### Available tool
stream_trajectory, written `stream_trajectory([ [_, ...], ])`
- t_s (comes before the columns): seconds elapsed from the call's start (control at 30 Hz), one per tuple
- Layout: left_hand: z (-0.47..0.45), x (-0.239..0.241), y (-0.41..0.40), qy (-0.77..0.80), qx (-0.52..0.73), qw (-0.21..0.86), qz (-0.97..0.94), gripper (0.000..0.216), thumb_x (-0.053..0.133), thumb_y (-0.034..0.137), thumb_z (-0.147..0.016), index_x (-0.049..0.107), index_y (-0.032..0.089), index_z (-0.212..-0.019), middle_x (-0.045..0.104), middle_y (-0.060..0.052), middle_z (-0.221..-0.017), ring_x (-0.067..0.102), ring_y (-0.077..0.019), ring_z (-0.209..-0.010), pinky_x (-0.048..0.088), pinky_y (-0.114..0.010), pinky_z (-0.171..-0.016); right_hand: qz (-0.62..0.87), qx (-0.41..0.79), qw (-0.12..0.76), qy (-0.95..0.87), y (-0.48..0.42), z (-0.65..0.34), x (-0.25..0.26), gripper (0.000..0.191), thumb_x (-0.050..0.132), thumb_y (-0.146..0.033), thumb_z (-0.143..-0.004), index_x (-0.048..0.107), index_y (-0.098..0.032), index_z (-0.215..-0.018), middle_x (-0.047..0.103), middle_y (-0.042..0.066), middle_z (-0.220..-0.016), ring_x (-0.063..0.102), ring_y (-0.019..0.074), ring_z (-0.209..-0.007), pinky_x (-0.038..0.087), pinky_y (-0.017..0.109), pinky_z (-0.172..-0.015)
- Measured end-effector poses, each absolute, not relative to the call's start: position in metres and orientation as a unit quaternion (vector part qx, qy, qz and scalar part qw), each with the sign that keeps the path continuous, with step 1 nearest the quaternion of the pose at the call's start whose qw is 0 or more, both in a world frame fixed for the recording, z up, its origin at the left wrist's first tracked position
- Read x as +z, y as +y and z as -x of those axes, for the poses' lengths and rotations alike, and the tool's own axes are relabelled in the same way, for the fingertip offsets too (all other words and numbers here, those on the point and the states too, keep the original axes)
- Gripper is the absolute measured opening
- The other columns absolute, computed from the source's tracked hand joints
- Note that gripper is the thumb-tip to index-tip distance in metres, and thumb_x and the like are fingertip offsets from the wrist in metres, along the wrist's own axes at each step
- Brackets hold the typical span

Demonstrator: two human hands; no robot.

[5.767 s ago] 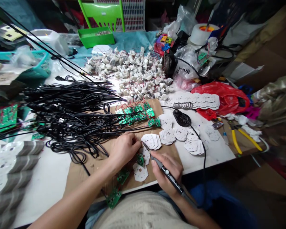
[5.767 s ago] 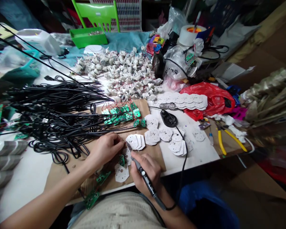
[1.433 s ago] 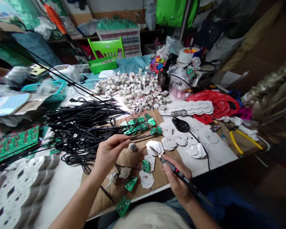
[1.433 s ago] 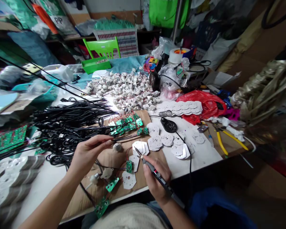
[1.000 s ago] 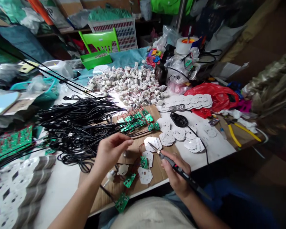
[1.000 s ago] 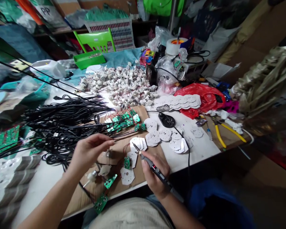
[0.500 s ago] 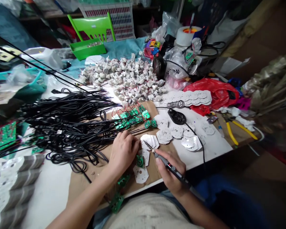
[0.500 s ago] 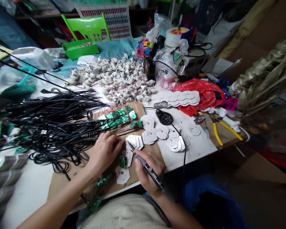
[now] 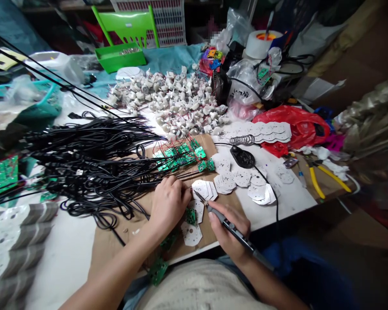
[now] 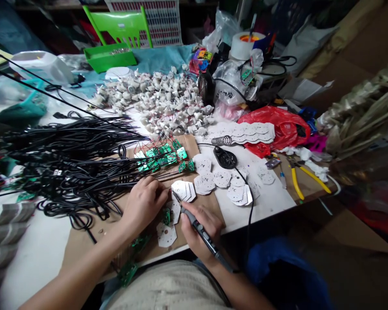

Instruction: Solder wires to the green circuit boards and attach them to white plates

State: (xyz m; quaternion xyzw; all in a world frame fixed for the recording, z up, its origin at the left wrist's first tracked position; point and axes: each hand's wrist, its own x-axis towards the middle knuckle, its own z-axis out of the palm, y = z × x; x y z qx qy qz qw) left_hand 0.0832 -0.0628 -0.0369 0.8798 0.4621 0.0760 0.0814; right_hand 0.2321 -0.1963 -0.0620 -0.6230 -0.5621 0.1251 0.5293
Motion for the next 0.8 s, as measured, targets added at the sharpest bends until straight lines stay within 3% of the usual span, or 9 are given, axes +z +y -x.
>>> stream_trajectory([
  [0.8,-0.0866,-0.0327,-0.0636,0.478,0.047,0.084,-0.873,0.020,0.053,0.027,-0.094,0.063,0.018,-0.079,0.064,-0.008,-0.087,0.057,-0.0250,-0.087,0.043,-0.037,-0.080,0.616,0.124,0.531,-0.568,-0.1966,-0.2314,-0.0612,0.029,0.062,-0.015,-0.093,0.072,-0.021,-0.120,0.078,0.007,-0.091,0.074,0.0187,-0.077,0.062,0.030,-0.074],
])
